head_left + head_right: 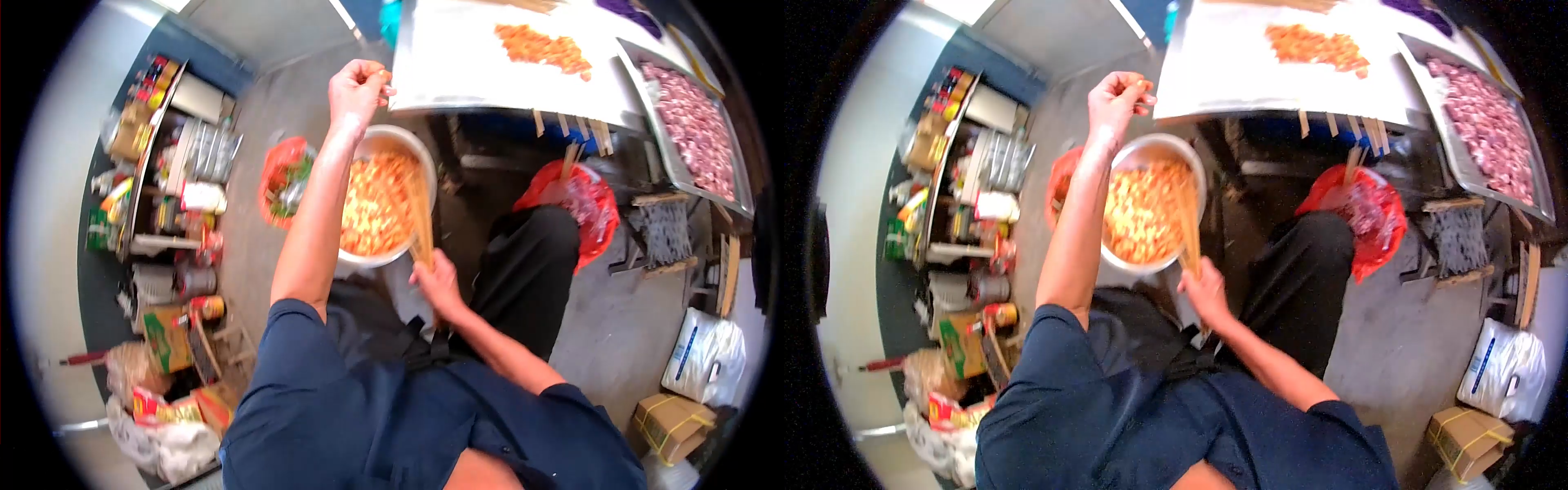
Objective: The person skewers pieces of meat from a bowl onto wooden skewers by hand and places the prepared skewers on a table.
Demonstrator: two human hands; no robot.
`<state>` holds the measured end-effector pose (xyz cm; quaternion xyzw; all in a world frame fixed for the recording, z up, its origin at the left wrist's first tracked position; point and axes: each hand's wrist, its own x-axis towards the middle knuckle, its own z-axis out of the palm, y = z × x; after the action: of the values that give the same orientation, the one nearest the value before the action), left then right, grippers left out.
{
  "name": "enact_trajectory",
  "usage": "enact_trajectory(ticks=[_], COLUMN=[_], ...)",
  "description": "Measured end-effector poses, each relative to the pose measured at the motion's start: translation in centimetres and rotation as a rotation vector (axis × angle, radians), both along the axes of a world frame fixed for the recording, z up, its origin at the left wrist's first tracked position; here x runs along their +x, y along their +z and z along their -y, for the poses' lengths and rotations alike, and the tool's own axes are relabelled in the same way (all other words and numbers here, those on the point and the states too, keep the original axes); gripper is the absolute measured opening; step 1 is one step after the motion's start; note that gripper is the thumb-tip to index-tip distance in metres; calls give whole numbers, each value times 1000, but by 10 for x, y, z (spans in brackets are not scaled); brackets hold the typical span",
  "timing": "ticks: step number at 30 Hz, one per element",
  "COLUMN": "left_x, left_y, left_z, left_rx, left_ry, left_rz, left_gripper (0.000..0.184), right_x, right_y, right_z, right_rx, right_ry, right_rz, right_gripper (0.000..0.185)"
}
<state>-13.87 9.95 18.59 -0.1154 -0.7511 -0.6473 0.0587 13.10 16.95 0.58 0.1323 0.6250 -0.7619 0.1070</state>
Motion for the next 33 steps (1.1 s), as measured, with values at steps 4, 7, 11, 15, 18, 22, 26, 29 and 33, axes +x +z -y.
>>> enact_trajectory(ticks=[4, 7, 11, 15, 18, 22, 26, 29, 33], left_x=[46, 97, 123, 120, 127, 127, 122, 121, 121], left_y=[-81, -121, -186, -209, -203, -219, -217, -217, -219], left_z=[98, 129, 147, 145, 133, 134, 140, 144, 143], left_rx=[-107, -504, -798, -919, -909, -1006, -1059, -1098, -1078], left_ry=[140, 95, 75, -48, -123, -65, -66, -49, -89], left_rz=[124, 288, 129, 42, 1, -150, -15, -68, -38], left_gripper=[7, 5, 12, 22, 23, 18, 18, 16, 17], right_x=[-3, -6, -4, 1, 3, 8, 11, 11, 12], right_y=[4, -3, 6, 5, 10, 9, 10, 9, 11], right_z=[-2, 0, -3, -6, -7, -8, -11, -11, -9], right_rx=[39, 66, 60, 23, -40, -15, -8, -41, -55], right_ry=[-68, -102, -91, -99, -102, -96, -100, -95, -79], right_rz=[9, 2, 37, 28, 47, 37, 53, 42, 54], right_gripper=[15, 14, 14, 14, 13, 13, 13, 14, 14])
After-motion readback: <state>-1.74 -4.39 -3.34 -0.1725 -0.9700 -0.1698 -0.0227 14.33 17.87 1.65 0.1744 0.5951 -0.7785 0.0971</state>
